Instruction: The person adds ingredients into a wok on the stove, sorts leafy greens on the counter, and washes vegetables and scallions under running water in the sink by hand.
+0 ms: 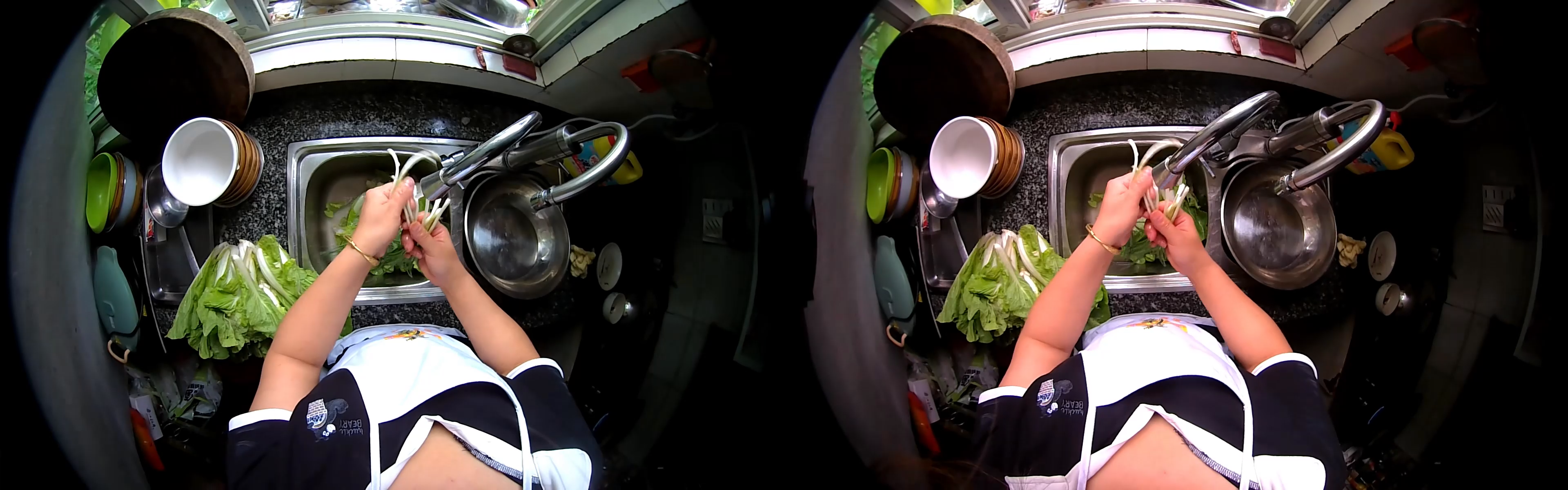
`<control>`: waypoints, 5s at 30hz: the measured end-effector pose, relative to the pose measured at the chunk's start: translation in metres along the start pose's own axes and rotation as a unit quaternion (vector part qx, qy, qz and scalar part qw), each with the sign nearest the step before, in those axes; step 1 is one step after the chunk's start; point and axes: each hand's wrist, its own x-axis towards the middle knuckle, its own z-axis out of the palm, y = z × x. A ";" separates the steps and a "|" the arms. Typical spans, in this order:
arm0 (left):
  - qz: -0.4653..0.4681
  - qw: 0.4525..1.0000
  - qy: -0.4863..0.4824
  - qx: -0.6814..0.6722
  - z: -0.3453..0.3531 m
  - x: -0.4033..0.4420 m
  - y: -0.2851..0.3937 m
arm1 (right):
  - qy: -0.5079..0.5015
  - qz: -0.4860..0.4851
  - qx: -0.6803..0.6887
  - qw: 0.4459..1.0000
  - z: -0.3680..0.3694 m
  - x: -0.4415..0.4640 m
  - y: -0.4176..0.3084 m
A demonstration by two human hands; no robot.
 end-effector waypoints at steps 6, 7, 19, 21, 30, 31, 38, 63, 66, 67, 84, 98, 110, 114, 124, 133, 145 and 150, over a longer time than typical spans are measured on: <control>-0.066 0.994 -0.033 -0.087 -0.006 -0.006 0.014 | 0.012 -0.009 0.055 0.998 0.004 -0.002 -0.007; -0.047 0.994 -0.042 -0.087 -0.006 -0.007 0.015 | 0.008 -0.009 0.055 0.998 0.002 -0.002 -0.006; 0.014 0.993 -0.095 0.068 -0.009 -0.013 0.022 | 0.073 -0.035 -0.073 0.994 0.011 0.001 -0.014; 0.051 0.991 -0.090 0.081 -0.011 -0.009 0.015 | 0.102 -0.041 -0.108 0.988 0.013 0.001 -0.013; 0.057 0.996 0.064 0.011 -0.030 0.016 0.027 | 0.049 -0.036 -0.101 0.993 0.008 -0.010 -0.014; 0.026 0.999 0.035 0.010 -0.033 0.014 0.029 | 0.059 -0.041 -0.098 0.993 0.007 -0.010 -0.013; 0.011 0.996 -0.091 0.002 -0.019 0.000 0.037 | 0.053 -0.043 -0.154 0.986 0.002 -0.004 -0.012; -0.057 0.993 -0.107 0.016 -0.014 -0.014 0.032 | 0.048 -0.025 -0.036 0.998 0.020 0.036 -0.077; -0.064 0.991 -0.116 0.011 -0.016 -0.014 0.030 | 0.029 -0.022 -0.051 0.998 0.018 0.034 -0.076; -0.075 0.989 -0.122 0.018 -0.021 -0.011 0.024 | 0.030 -0.022 -0.050 0.998 0.017 0.035 -0.074; -0.045 0.994 -0.089 0.039 -0.017 -0.018 0.028 | 0.011 -0.008 -0.123 0.992 0.014 0.026 -0.077; -0.007 0.988 -0.075 0.133 -0.020 -0.014 0.021 | 0.008 -0.016 -0.153 0.988 0.009 0.026 -0.074; -0.012 0.986 -0.084 0.144 -0.017 -0.013 0.025 | 0.014 -0.020 -0.148 0.989 0.008 0.028 -0.073; -0.035 0.990 -0.089 0.102 -0.014 -0.014 0.028 | 0.007 -0.006 -0.144 0.990 0.007 0.029 -0.075; -0.051 0.993 -0.086 0.064 -0.011 -0.015 0.034 | 0.006 0.008 -0.131 0.991 0.008 0.029 -0.076; -0.112 0.989 -0.092 0.020 -0.015 -0.017 0.038 | -0.004 0.002 -0.150 0.989 0.003 0.028 -0.073; -0.035 0.990 -0.128 -0.044 -0.012 -0.017 0.038 | 0.005 0.015 -0.051 0.999 0.007 0.027 -0.056; -0.018 0.994 -0.107 -0.020 -0.016 -0.019 0.034 | 0.001 0.020 -0.075 0.997 0.012 0.024 -0.062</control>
